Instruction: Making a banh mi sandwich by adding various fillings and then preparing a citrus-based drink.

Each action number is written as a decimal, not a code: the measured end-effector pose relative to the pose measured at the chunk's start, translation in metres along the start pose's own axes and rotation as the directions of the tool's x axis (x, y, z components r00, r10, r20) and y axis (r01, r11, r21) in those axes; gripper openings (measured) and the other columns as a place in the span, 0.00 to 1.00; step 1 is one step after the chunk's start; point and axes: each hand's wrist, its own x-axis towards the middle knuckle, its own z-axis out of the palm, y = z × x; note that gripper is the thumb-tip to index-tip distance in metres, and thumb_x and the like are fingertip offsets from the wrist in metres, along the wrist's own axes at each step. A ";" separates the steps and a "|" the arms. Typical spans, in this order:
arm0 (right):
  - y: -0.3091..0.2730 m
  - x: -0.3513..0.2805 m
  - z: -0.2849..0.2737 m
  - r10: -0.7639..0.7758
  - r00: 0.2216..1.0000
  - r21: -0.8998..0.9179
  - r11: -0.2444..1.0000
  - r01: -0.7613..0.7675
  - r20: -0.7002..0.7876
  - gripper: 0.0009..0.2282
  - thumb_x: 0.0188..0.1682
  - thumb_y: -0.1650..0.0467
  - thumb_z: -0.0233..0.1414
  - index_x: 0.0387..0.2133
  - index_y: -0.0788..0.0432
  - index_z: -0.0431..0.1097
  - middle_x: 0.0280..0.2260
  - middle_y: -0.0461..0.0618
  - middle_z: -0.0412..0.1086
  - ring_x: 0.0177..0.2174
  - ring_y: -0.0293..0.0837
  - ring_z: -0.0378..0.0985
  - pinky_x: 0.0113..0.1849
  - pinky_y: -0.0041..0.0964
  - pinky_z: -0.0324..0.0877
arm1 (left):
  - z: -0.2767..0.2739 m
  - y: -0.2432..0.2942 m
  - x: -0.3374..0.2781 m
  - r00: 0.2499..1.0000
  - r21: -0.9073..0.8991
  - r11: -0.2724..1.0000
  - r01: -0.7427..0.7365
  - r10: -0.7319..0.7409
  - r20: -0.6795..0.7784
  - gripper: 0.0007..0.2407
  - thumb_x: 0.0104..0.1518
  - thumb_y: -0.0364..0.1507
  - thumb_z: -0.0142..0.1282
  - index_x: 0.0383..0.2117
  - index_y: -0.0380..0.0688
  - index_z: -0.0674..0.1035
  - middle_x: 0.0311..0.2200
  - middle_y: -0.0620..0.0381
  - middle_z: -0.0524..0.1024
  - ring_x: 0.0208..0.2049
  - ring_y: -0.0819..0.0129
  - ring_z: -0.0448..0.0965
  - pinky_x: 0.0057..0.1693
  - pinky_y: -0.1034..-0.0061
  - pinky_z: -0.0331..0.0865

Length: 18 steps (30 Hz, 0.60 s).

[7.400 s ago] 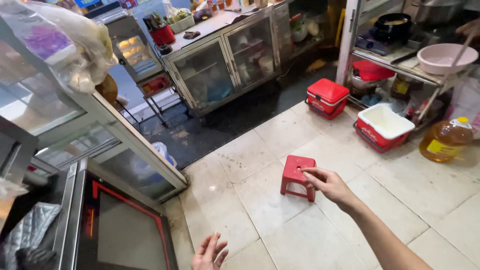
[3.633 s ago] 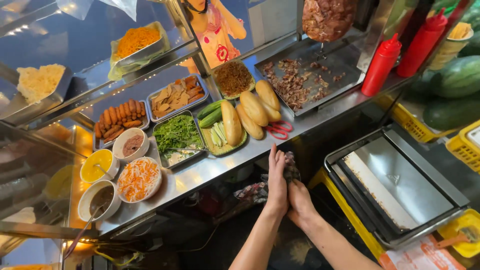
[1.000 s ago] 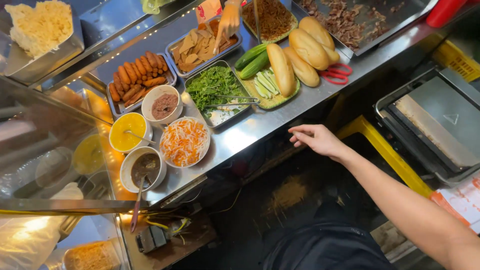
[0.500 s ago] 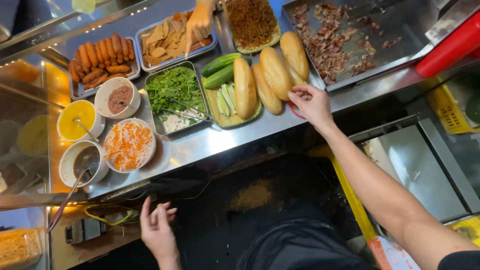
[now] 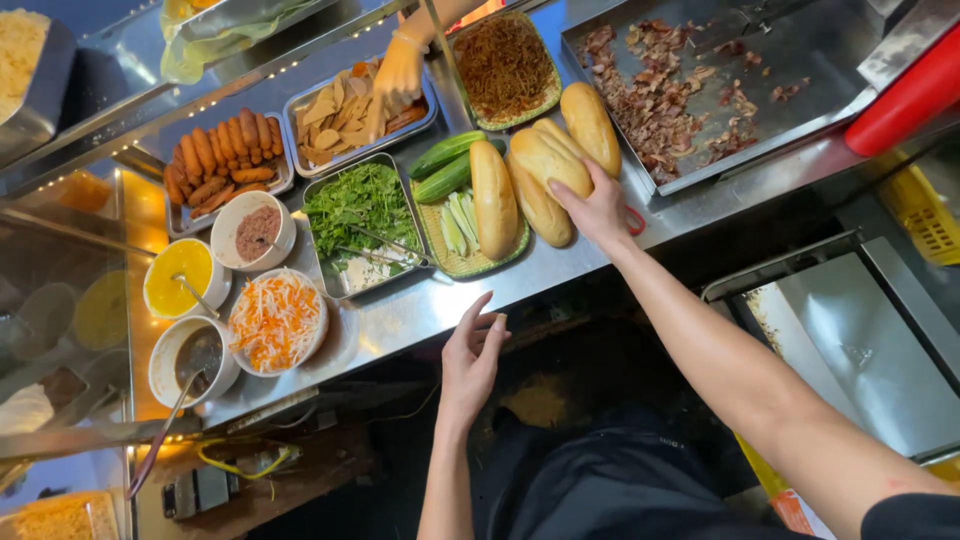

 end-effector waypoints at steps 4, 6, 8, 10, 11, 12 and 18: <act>-0.004 -0.047 -0.028 0.041 0.999 0.383 0.923 -0.045 0.021 0.33 0.45 0.59 0.63 0.62 0.61 0.63 0.56 0.56 0.71 0.54 0.45 0.74 0.55 0.36 0.69 | -0.004 0.018 0.015 0.998 0.084 0.996 0.000 -0.005 0.060 0.20 0.62 0.29 0.56 0.62 0.45 0.72 0.46 0.52 0.80 0.43 0.69 0.82 0.47 0.76 0.77; -0.017 -0.076 -0.043 -0.040 0.994 0.531 0.847 -0.022 0.106 0.30 0.46 0.62 0.62 0.60 0.64 0.64 0.55 0.53 0.71 0.52 0.42 0.73 0.54 0.35 0.68 | -0.009 0.018 0.027 0.995 0.158 0.983 -0.095 0.088 0.046 0.22 0.60 0.31 0.58 0.61 0.45 0.71 0.52 0.50 0.75 0.50 0.66 0.78 0.48 0.73 0.79; -0.018 -0.098 -0.060 -0.069 0.988 0.518 0.855 -0.014 0.140 0.28 0.47 0.63 0.61 0.60 0.65 0.65 0.55 0.52 0.70 0.53 0.41 0.72 0.54 0.34 0.67 | -0.012 0.024 0.035 0.984 0.185 0.967 -0.177 0.167 0.065 0.23 0.59 0.31 0.60 0.62 0.45 0.70 0.55 0.49 0.72 0.53 0.64 0.76 0.51 0.71 0.77; -0.021 -0.113 -0.071 -0.110 0.976 0.517 0.856 -0.003 0.188 0.27 0.49 0.65 0.59 0.60 0.65 0.65 0.55 0.52 0.70 0.53 0.40 0.71 0.55 0.34 0.66 | -0.019 0.028 0.047 0.967 0.219 0.941 -0.256 0.247 0.070 0.25 0.58 0.32 0.61 0.63 0.44 0.69 0.58 0.48 0.69 0.57 0.63 0.73 0.53 0.68 0.76; -0.020 -0.120 -0.076 -0.132 0.959 0.515 0.857 -0.018 0.252 0.25 0.50 0.65 0.58 0.60 0.65 0.65 0.55 0.51 0.70 0.53 0.39 0.71 0.55 0.33 0.66 | -0.022 0.027 0.053 0.964 0.221 0.938 -0.267 0.255 0.080 0.26 0.58 0.33 0.62 0.64 0.44 0.68 0.59 0.48 0.68 0.58 0.62 0.72 0.54 0.66 0.75; -0.019 -0.128 -0.080 -0.153 0.937 0.512 0.858 -0.032 0.315 0.24 0.51 0.66 0.57 0.60 0.64 0.65 0.54 0.51 0.71 0.53 0.39 0.71 0.55 0.33 0.65 | -0.025 0.026 0.058 0.961 0.224 0.934 -0.277 0.263 0.090 0.28 0.58 0.34 0.62 0.65 0.44 0.67 0.60 0.48 0.67 0.58 0.61 0.71 0.56 0.64 0.73; -0.040 -0.159 -0.091 -0.063 0.890 0.492 0.849 -0.190 0.452 0.24 0.49 0.67 0.57 0.59 0.61 0.65 0.51 0.50 0.73 0.50 0.37 0.74 0.52 0.32 0.69 | -0.029 0.001 0.062 0.974 -0.011 0.997 -0.073 0.074 0.214 0.26 0.61 0.35 0.56 0.66 0.45 0.64 0.62 0.51 0.68 0.55 0.63 0.75 0.54 0.67 0.74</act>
